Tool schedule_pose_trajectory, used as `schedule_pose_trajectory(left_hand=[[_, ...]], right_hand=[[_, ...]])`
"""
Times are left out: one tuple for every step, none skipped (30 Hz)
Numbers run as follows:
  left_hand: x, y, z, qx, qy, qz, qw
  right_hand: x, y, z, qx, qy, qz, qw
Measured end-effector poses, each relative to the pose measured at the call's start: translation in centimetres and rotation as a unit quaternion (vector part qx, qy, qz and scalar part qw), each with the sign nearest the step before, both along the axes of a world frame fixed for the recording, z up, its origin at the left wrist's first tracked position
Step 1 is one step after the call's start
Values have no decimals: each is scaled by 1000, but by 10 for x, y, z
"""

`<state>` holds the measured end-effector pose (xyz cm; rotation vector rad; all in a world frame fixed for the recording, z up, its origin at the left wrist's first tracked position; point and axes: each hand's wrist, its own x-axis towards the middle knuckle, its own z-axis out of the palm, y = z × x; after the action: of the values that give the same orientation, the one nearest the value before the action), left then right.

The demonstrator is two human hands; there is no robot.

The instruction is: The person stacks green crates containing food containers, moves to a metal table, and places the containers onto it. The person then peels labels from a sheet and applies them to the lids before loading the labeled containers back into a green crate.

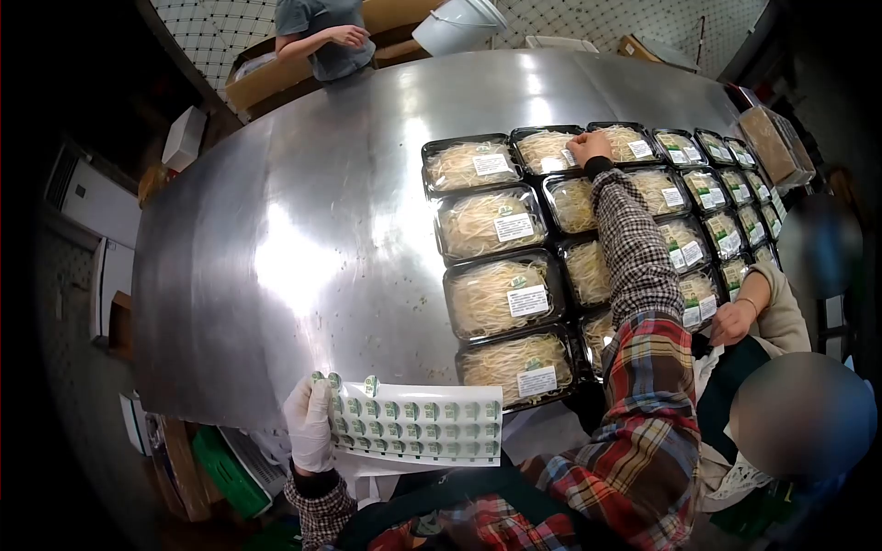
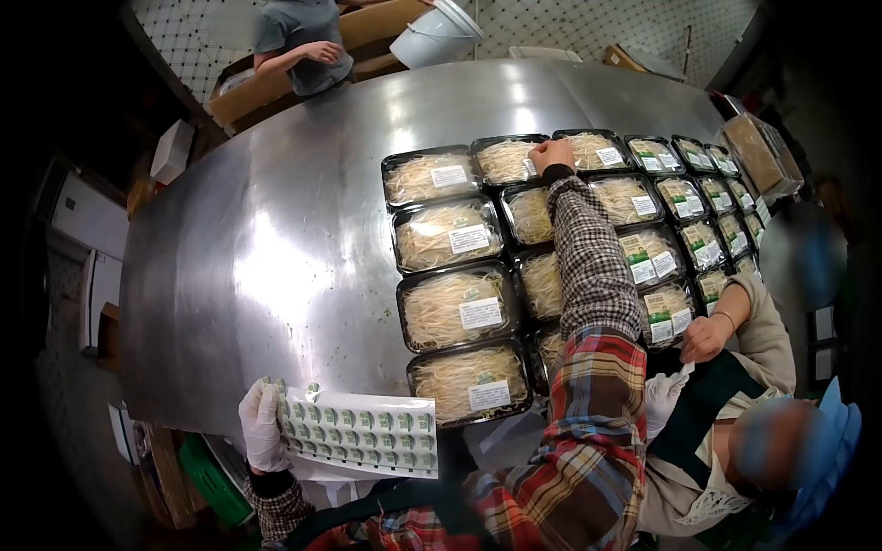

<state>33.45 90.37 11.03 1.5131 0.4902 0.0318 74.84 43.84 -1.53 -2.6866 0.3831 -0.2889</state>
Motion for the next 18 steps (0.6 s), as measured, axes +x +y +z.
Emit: schedule_pose_trajectory(left_hand=[[3,-1,1,-1,2,-9,1000],[6,-3,5,4,3,-14,1000],[9,-7,9,11,7,-20,1000],[10,-10,13,16,10,-28,999],[13,-12,18,25,5,-40,999],[14,-13,20,33,-4,-53,998],[13,-12,21,40,-13,-66,997],[10,-8,20,64,-17,-89,994],[9,-9,26,46,-22,-93,994],[7,-13,33,30,-26,-97,994],[5,-16,41,14,-30,-100,994],[-1,-12,47,4,-41,-110,993],[-1,-10,56,48,-54,-137,988],[-3,-6,64,94,-64,-160,981],[-7,-5,66,85,-74,-161,981],[-10,-1,63,61,-86,-177,978],[-15,2,67,57,-78,-196,976],[-19,4,65,56,-98,-238,965]], right_hand=[[-9,10,2,-40,-6,-19,999],[-19,18,6,-100,-50,-28,993],[-10,14,2,-132,-38,-48,989],[-12,16,2,-147,-34,-67,986],[-14,19,9,-164,-31,-86,982],[-24,33,24,-111,-43,-98,988],[-37,53,36,-48,-98,-68,992],[-45,71,50,45,-81,-10,996],[-69,95,65,148,-95,106,979],[-96,118,80,269,-19,228,936],[-152,150,124,350,63,314,880],[-203,172,149,391,111,423,810],[-244,184,165,439,170,497,729],[-279,190,168,442,190,545,687],[-314,194,176,416,196,555,694],[-344,194,174,408,173,544,713],[-370,194,182,377,180,502,757],[-393,194,183,333,137,472,805]])
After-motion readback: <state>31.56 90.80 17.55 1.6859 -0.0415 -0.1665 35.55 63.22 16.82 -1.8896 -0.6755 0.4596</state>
